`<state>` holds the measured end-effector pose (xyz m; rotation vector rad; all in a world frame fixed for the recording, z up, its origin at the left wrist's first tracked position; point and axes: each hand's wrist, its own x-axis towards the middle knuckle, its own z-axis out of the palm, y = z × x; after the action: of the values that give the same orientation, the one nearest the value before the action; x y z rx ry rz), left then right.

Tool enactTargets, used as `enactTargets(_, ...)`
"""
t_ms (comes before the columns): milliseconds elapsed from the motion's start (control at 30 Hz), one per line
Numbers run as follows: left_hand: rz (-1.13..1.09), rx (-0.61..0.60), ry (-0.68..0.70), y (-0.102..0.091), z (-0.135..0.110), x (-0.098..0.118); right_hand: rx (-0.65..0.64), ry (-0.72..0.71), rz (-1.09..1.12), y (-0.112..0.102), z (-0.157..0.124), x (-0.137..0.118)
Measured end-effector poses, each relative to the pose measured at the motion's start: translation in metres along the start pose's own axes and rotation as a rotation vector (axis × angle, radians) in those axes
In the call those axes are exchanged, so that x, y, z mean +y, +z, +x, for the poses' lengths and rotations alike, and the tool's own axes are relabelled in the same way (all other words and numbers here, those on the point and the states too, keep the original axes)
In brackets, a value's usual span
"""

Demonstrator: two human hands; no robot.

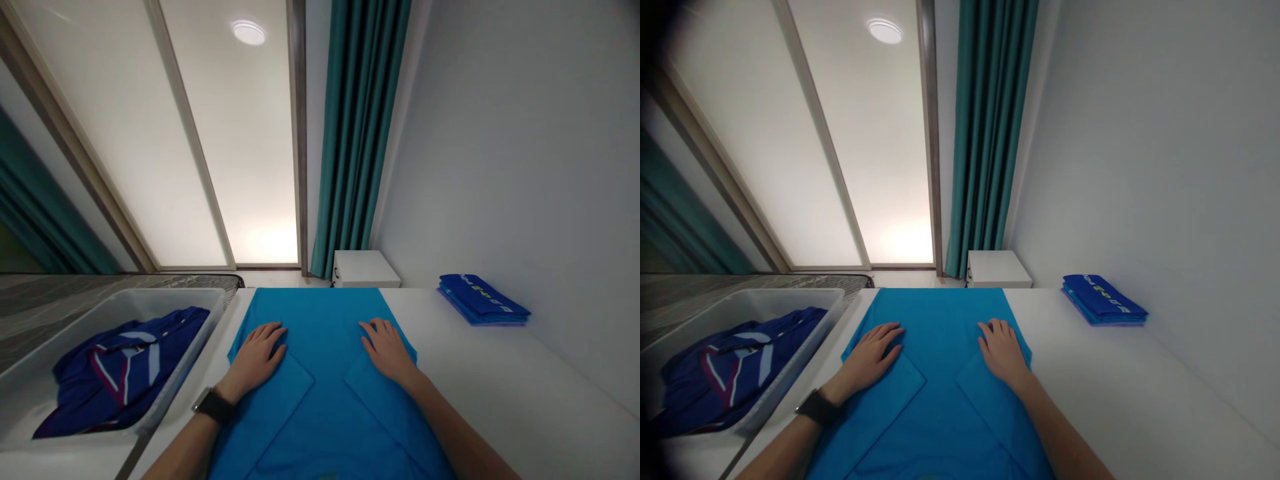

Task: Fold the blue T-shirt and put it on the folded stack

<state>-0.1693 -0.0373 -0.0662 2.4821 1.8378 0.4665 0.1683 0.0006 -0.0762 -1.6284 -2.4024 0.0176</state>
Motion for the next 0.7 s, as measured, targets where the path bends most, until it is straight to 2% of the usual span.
enactTargets(200,-0.028,-0.019,-0.010,-0.004,-0.002,-0.001,-0.037,-0.025,0.060,0.001,-0.004,0.011)
enactTargets(467,-0.025,0.042,-0.051,-0.017,0.000,-0.002,-0.034,-0.032,0.071,0.005,-0.007,0.012)
enactTargets(567,-0.004,0.042,-0.082,-0.022,0.009,-0.004,-0.041,-0.021,0.083,0.008,-0.007,0.013)
enactTargets(700,0.008,-0.001,-0.144,-0.025,0.040,-0.017,-0.015,-0.023,0.089,0.013,-0.007,0.015)
